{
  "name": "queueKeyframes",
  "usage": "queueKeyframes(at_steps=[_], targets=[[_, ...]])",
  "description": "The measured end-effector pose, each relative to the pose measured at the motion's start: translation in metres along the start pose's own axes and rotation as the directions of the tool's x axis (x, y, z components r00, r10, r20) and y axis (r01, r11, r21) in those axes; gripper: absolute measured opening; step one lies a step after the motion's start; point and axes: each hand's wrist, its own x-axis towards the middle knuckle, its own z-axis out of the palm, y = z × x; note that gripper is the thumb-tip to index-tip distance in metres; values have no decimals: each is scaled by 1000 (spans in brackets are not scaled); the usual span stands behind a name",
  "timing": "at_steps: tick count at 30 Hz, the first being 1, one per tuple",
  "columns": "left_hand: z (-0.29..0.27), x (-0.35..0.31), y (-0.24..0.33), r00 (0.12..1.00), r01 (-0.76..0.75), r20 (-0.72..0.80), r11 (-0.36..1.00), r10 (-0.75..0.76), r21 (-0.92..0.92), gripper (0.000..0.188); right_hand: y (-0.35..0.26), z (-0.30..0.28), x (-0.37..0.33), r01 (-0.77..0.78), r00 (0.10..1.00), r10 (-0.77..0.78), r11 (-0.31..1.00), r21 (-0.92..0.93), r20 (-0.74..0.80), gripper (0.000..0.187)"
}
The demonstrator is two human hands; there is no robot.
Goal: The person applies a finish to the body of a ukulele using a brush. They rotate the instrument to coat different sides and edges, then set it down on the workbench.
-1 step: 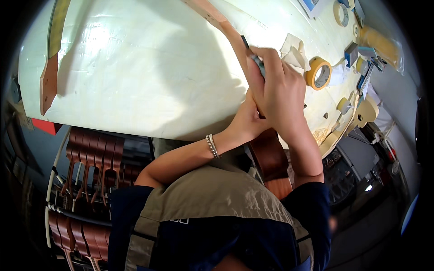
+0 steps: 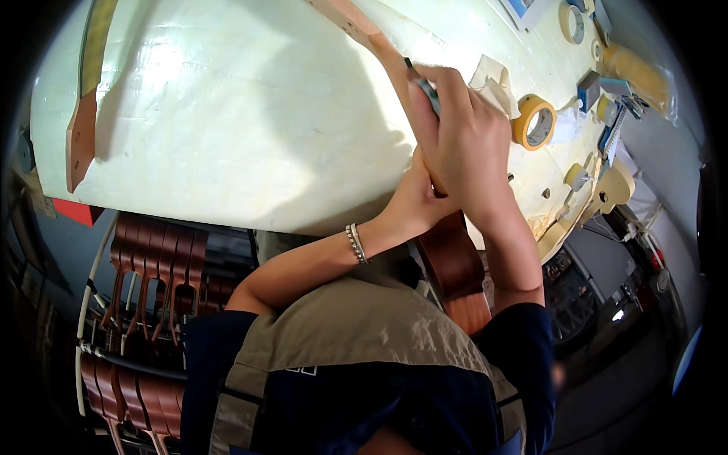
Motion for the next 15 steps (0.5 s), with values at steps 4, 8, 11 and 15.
queueKeyframes(at_steps=[4, 8, 11, 15], targets=[[2, 2, -5, 998, -43, -42, 997, 46, 68, 68, 1, 3, -5, 41, 999, -42, 998, -42, -22, 14], [2, 4, -6, 999, -27, -24, 997, 29, 73, 69, -3, -3, 1, 19, 1000, -19, 999, -31, 12, 14], [5, 4, -4, 993, -108, -34, 984, 114, 139, 66, 1, -2, -1, 3, 1000, -2, 1000, -27, 19, 14], [5, -5, 0, 995, 67, -64, 994, -73, -92, 44, 29, -34, -38, -280, 939, 203, 919, 277, 276, 16]])
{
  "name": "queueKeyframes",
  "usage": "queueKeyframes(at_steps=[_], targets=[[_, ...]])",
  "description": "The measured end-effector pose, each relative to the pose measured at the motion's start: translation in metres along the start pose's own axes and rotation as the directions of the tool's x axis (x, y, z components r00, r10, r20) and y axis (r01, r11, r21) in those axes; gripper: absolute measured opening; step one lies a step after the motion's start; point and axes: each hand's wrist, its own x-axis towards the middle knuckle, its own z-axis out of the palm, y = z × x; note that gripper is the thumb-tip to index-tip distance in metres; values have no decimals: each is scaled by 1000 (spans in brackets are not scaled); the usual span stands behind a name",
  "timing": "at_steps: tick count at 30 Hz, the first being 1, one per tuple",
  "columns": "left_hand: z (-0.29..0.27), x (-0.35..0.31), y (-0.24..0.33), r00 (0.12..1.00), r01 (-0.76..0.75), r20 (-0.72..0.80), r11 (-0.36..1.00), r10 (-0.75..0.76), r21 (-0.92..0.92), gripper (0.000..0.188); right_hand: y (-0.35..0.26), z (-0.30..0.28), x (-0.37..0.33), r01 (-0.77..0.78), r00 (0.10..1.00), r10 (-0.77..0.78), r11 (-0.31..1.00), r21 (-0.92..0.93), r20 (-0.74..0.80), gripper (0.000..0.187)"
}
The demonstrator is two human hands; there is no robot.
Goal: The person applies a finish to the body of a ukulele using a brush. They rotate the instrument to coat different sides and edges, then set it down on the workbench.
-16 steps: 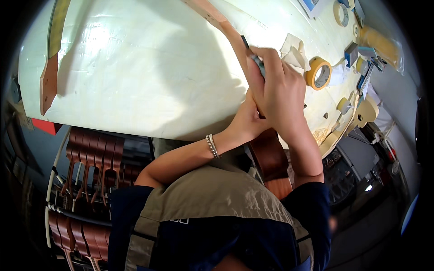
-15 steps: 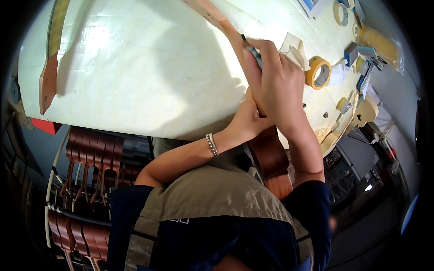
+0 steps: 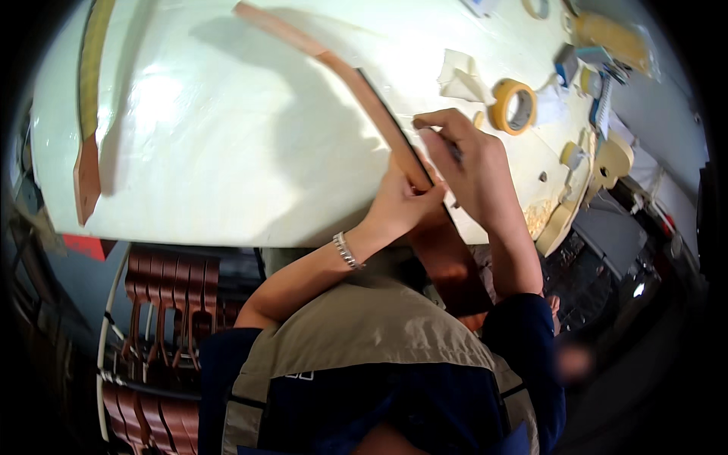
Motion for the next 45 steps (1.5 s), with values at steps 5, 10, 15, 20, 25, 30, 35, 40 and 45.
queueKeyframes(at_steps=[5, 10, 15, 20, 25, 30, 35, 40, 45], targets=[[-1, 2, -7, 998, -24, 59, 995, 30, -93, 39, 120, -29, -8, -44, 841, 136, 982, 184, -523, 14], [-1, 1, -4, 997, -10, 78, 997, 17, -81, 38, 200, -21, -3, -74, 791, -90, 968, -240, -605, 15], [2, 0, 4, 999, 18, 41, 992, -13, -127, 38, 165, -12, 10, 82, 727, -316, 922, -379, -609, 10], [0, 0, 1, 998, 22, 63, 996, -17, -88, 35, 149, 3, 35, 61, 789, -336, 876, -479, -515, 20], [-3, -1, 1, 999, 9, 43, 997, -6, -70, 33, 78, 0, 29, 114, 886, -148, 988, -102, -439, 17], [-7, 1, -1, 999, -2, 39, 988, -5, 157, 63, 19, 18, 8, 177, 980, -144, 945, 276, -136, 21], [-4, 0, 7, 998, 5, 63, 993, -13, 118, 61, 6, 18, 11, -43, 999, 38, 910, 411, 22, 22], [-7, 1, 1, 996, -65, 70, 992, 57, 107, 58, 9, 33, 8, 101, 977, -89, 993, 56, -192, 29], [-3, 0, -5, 991, -128, 48, 990, 126, 57, 55, -15, 38, 51, 223, 917, -241, 970, -95, -317, 30]])
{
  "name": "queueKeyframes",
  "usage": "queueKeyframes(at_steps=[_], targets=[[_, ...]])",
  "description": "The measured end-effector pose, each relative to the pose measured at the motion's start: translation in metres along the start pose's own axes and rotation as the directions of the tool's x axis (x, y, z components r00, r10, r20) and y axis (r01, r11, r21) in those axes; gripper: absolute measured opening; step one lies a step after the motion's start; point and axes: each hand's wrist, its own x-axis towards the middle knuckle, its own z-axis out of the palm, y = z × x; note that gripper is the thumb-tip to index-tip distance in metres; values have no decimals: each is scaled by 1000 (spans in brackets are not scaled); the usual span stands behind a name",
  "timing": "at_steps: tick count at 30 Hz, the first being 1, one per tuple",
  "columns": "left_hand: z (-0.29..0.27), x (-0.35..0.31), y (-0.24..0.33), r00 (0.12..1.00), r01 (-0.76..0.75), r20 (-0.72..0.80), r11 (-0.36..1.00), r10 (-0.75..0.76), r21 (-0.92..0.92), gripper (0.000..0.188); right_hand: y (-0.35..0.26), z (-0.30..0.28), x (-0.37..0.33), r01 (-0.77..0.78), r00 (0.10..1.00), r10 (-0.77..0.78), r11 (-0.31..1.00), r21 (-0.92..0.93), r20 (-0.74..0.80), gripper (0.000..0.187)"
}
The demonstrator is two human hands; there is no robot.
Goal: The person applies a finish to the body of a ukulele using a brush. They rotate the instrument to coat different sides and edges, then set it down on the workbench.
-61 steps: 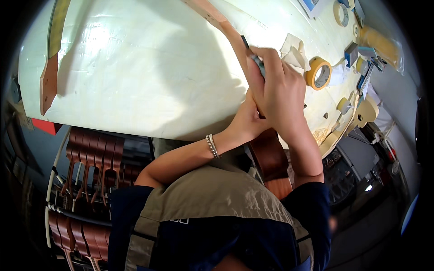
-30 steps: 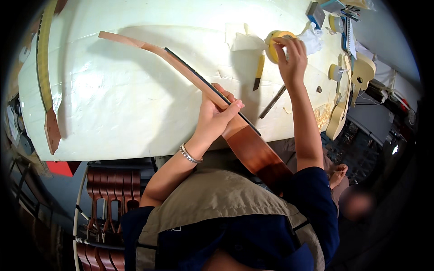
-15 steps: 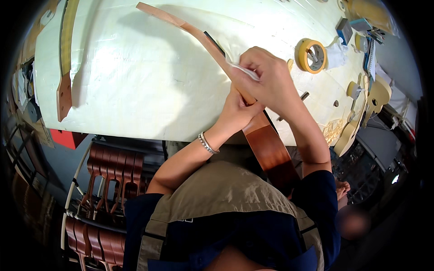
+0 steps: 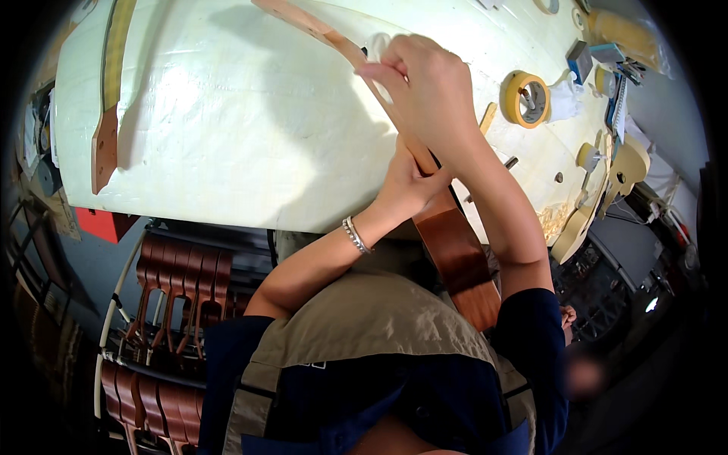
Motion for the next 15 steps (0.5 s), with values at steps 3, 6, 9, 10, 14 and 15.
queueKeyframes(at_steps=[3, 6, 9, 10, 14, 15], targets=[[3, 1, -2, 997, -49, -57, 994, 43, -98, 55, 2, 0, -3, -41, 999, 41, 998, 43, 16, 29], [-3, 1, 13, 999, 30, -32, 996, -27, 84, 53, 10, -11, -44, -123, 991, 117, 989, 86, 70, 27], [0, -1, 2, 996, -81, -41, 996, 80, -42, 50, 6, -1, -24, -8, 1000, 9, 997, 74, -23, 30], [2, -1, -2, 998, -58, -27, 997, 56, -58, 51, 2, 9, -2, 30, 997, -25, 997, 70, -72, 31], [5, 5, -18, 997, -72, -44, 985, 66, -154, 61, 0, 21, 18, 14, 994, -5, 996, 86, -105, 33], [3, 5, -13, 993, -96, -69, 995, 93, -36, 62, 3, 16, 3, -17, 998, 22, 996, 83, -60, 33]])
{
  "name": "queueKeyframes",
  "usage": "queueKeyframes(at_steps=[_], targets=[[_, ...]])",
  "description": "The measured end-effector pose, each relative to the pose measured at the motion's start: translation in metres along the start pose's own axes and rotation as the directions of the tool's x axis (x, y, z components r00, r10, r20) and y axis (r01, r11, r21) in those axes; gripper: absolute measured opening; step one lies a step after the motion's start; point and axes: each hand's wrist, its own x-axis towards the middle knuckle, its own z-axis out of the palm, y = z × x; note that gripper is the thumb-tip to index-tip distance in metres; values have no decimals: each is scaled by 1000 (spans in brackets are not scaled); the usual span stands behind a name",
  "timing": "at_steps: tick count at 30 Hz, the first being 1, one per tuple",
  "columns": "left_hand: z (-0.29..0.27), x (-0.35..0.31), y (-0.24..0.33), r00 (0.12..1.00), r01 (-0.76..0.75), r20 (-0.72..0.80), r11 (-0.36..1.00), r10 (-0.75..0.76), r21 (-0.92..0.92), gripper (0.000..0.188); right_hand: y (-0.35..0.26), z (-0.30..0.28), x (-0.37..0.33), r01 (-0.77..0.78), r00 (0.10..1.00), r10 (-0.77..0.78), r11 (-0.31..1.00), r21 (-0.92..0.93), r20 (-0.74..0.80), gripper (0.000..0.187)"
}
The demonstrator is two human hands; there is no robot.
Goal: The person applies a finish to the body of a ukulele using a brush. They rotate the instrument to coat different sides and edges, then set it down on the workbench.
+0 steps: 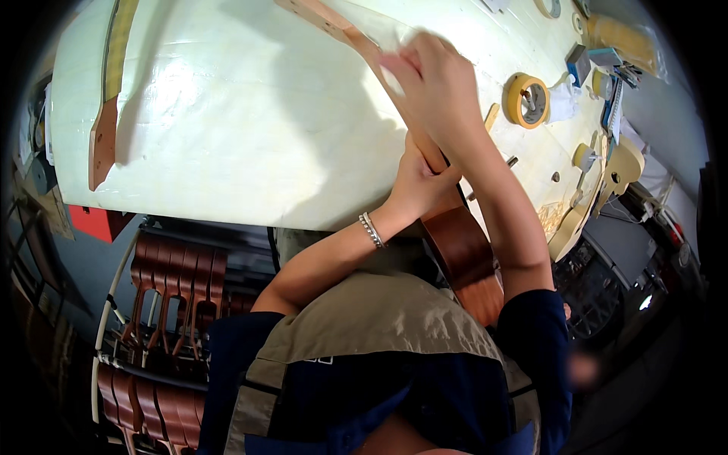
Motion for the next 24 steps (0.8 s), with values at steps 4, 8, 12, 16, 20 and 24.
queueKeyframes(at_steps=[4, 8, 12, 16, 20, 24], targets=[[-5, 2, 10, 995, 33, 92, 991, -45, 126, 64, 3, -16, -21, -26, 997, 29, 999, -48, 67, 31], [2, -1, 11, 998, 29, 46, 999, -31, 41, 63, -2, 3, 16, 75, 997, -76, 997, -31, -10, 29], [-3, 1, 10, 999, 39, 29, 993, -42, 108, 62, -2, -22, -26, -52, 991, 61, 996, -76, 118, 30], [1, -1, 5, 990, -133, -9, 950, 142, 283, 55, -2, -4, -1, 69, 997, -66, 994, -84, 34, 30], [5, -4, 7, 997, 75, -20, 995, -77, -65, 28, 16, 13, 48, 72, 997, -58, 957, 280, -56, 25], [8, -7, 13, 994, 100, -42, 994, -102, -48, 28, 76, -20, 41, -96, 990, 108, 987, 126, -92, 37]])
